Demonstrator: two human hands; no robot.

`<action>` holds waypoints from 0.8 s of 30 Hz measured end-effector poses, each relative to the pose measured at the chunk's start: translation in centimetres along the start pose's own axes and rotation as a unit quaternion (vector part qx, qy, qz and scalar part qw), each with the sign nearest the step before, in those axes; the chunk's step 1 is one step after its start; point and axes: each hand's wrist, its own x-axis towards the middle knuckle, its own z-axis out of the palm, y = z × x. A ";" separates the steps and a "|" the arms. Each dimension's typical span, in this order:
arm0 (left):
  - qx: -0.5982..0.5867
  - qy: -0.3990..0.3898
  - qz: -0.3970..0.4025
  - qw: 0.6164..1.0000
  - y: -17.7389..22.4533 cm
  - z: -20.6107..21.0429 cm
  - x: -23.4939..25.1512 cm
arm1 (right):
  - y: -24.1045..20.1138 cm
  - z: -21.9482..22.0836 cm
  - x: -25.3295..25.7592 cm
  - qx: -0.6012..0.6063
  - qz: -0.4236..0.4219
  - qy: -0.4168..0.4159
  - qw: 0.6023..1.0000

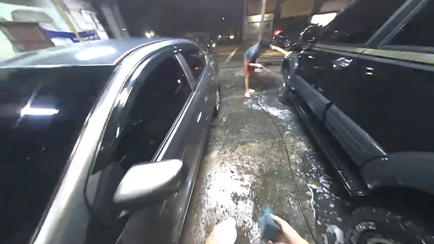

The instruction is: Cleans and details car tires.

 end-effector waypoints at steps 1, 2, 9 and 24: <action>0.028 -0.002 0.015 0.999 1.5 -0.8 3.6 | -1.7 1.7 2.1 0.013 -0.008 -0.016 1.000; 0.056 -0.002 0.028 0.998 3.0 -1.7 6.9 | -3.4 3.5 3.9 0.021 -0.018 -0.027 0.999; 0.297 0.011 0.125 0.947 20.8 -12.2 32.0 | -23.4 11.2 10.7 0.028 -0.086 -0.043 0.995; 0.431 0.051 0.420 0.797 48.1 -20.6 82.5 | -69.0 12.6 38.2 0.125 -0.159 -0.123 0.972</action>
